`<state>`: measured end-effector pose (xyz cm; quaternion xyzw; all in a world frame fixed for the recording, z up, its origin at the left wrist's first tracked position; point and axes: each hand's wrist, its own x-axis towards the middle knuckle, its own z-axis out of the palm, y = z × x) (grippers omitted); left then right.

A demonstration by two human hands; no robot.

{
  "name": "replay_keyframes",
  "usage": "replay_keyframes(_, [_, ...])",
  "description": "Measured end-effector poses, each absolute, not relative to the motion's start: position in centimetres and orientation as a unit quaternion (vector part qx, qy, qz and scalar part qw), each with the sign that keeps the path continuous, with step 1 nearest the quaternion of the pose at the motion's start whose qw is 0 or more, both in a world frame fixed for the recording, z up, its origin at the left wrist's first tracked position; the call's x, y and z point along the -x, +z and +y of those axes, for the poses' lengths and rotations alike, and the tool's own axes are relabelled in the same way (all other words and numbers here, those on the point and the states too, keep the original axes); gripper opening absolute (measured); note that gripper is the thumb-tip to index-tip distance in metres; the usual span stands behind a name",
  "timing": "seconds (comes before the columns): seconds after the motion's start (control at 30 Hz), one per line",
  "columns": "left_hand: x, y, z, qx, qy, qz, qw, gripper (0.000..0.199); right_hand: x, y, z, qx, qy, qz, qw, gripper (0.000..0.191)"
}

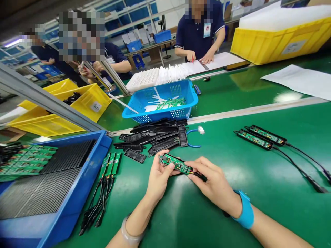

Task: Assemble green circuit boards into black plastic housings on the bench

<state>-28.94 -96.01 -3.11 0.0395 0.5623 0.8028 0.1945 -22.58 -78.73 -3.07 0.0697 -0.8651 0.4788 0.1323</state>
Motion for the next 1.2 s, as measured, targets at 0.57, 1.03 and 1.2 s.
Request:
replay_keyframes(0.57, [28.9,-3.1,-95.9,-0.056,0.805,0.562,0.18,0.055,22.7,-3.2,-78.8,-0.093,0.468,-0.863,0.166,0.027])
replay_keyframes(1.03, [28.3,-3.1,-95.4,-0.073,0.805,0.574,0.13,0.065,22.9,-3.9,-79.3,-0.023,0.543,-0.836,0.08,0.044])
replay_keyframes(1.2, [27.7,-2.2,-95.2,-0.054,0.802,0.566,0.183,0.078,23.2,-3.6,-79.7,-0.055,0.655,-0.744,-0.119,0.047])
